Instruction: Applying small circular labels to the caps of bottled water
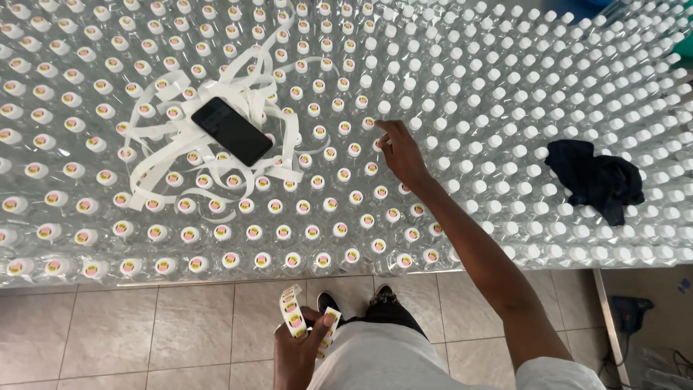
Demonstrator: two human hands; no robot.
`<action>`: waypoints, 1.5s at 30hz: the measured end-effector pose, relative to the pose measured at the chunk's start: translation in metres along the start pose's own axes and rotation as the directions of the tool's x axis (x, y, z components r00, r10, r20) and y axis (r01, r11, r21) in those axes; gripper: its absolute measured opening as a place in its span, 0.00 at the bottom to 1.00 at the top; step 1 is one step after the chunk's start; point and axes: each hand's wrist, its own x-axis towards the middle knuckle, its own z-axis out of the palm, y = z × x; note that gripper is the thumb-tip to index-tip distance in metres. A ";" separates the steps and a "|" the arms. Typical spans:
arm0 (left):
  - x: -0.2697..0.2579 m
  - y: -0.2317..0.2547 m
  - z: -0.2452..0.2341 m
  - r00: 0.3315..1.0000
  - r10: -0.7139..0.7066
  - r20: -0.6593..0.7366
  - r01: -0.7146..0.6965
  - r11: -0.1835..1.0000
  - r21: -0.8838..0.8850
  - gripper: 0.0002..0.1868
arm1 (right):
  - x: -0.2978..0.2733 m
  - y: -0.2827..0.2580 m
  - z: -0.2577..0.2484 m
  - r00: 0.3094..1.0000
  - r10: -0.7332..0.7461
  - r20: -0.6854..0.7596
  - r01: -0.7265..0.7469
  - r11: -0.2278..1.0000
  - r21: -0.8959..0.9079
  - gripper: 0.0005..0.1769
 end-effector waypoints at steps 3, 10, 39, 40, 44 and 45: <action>-0.001 0.003 0.000 1.000 -0.019 -0.006 0.019 1.000 -0.001 0.20 | -0.001 -0.018 -0.003 0.996 0.076 0.037 -0.074 0.996 -0.049 0.26; 0.005 -0.005 0.000 1.000 -0.028 -0.002 0.028 0.999 0.025 0.18 | 0.003 0.005 -0.003 0.992 0.083 -0.097 -0.062 0.978 0.202 0.38; 0.015 0.024 0.079 0.988 -0.123 -0.092 0.122 0.992 -0.010 0.22 | 0.020 0.087 -0.010 0.965 -0.244 -0.096 0.211 0.941 -0.265 0.30; 0.015 0.025 0.081 0.988 -0.125 -0.095 0.125 0.992 -0.010 0.22 | 0.017 0.088 -0.008 0.965 -0.243 -0.095 0.212 0.942 -0.261 0.30; 0.014 0.027 0.087 0.984 -0.145 -0.108 0.145 0.989 -0.007 0.21 | 0.009 0.092 -0.005 0.984 -0.176 -0.031 0.153 0.923 -0.353 0.29; 0.013 0.027 0.088 0.980 -0.164 -0.115 0.164 0.986 -0.014 0.21 | 0.007 0.093 -0.005 0.999 -0.042 -0.004 0.039 0.966 -0.256 0.28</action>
